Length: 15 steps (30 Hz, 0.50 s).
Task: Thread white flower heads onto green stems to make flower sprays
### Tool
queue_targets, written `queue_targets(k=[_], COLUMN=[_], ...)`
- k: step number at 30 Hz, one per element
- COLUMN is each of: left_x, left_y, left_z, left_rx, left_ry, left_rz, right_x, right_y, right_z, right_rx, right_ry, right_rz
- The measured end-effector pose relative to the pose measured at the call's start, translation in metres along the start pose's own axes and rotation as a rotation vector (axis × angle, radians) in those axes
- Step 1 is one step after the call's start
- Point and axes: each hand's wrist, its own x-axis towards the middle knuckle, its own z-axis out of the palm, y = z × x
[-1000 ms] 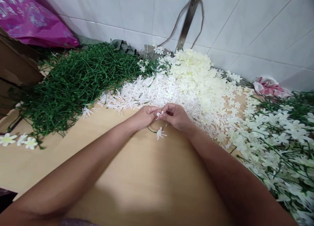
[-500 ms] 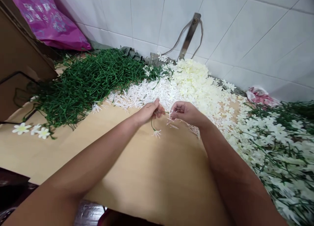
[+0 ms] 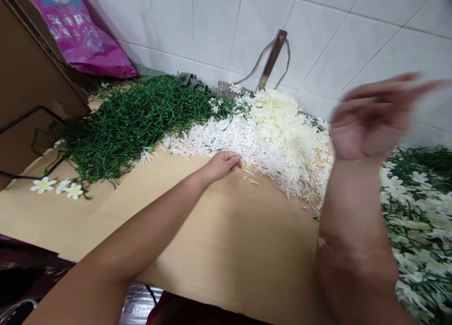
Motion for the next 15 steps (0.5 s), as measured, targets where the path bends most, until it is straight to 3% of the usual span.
queue_targets(k=[2, 3, 5, 8, 10, 12, 15], left_x=[0.0, 0.0, 0.0, 0.002, 0.002, 0.003, 0.004], left_y=[0.0, 0.0, 0.001, 0.002, 0.003, 0.003, 0.004], left_z=[0.0, 0.0, 0.0, -0.001, -0.002, -0.004, -0.007], left_rx=[0.041, 0.056, 0.084, 0.143, 0.193, 0.233, 0.246], left_ry=[0.001, 0.006, 0.02, 0.037, 0.034, 0.022, 0.014], left_rz=[-0.018, -0.019, -0.008, 0.002, 0.009, 0.02, 0.026], right_x=[0.011, 0.017, 0.027, 0.039, 0.044, 0.049, 0.054], right_y=[0.044, 0.068, 0.113, 0.159, 0.174, 0.176, 0.161], right_z=[0.019, 0.03, 0.049, 0.065, 0.062, 0.051, 0.028], right_rx=[-0.088, -0.289, -0.814, -1.44, -1.612, -1.63, -1.491], right_ry=[0.075, 0.091, -0.001, -0.181, -0.252, -0.246, -0.094], right_rz=[0.064, 0.161, 0.274, 0.296, 0.349, 0.351, 0.297])
